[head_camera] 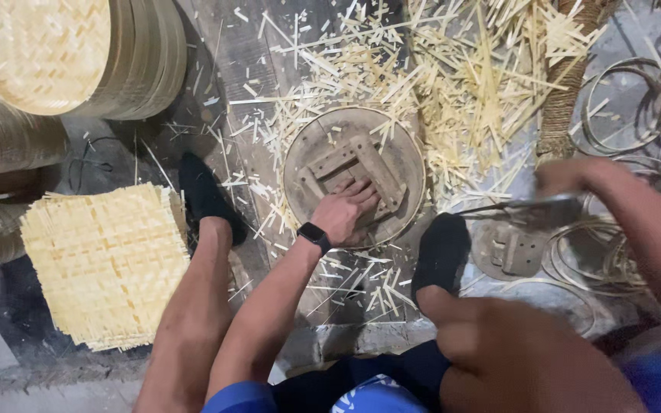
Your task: The person sits on the floor and repeatedly places a circular bamboo frame onto a woven bamboo mat. They use a pair of shears to trim the excess woven material around the frame's edge. After trimming, the person removes the frame and stacks the finished circular mat with others.
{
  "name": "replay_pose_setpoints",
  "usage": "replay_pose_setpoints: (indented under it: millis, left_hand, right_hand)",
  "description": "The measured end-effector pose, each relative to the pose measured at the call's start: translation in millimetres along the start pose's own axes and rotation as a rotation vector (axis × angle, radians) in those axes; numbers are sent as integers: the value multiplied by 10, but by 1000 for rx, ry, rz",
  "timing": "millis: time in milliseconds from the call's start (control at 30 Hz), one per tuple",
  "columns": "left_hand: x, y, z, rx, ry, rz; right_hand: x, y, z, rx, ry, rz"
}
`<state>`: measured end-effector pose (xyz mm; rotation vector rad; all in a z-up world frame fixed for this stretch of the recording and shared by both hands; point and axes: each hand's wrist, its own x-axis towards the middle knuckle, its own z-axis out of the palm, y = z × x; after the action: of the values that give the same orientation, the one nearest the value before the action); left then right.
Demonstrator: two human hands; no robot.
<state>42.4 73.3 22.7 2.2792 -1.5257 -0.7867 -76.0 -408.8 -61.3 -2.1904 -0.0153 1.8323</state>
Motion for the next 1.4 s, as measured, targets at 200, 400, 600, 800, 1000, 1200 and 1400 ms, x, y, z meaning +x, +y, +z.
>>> replay_pose_setpoints:
  millis: [200, 400, 600, 800, 1000, 1200, 1400]
  left_hand:
    - [55, 111, -124, -131, 127, -64]
    - [153, -24, -420, -451, 184, -300]
    - [729, -595, -807, -80, 616, -313]
    - [1304, -933, -845, -269, 40, -457]
    - [1611, -1140, -733, -506, 57, -582]
    - [1565, -1021, -662, -532, 183, -686]
    - [778, -1248, -526, -294, 366, -673]
  right_hand:
    - [408, 368, -1388, 382, 661, 249]
    - [463, 135, -1671, 721, 1144, 481]
    - [66, -971, -606, 843, 830, 264]
    - [-3, -1774, -341, 890, 823, -49]
    - [470, -2019, -209, 1072, 771, -151]
    - [573, -1933, -133, 1083, 894, -157]
    - [377, -2040, 143, 777, 939, -120]
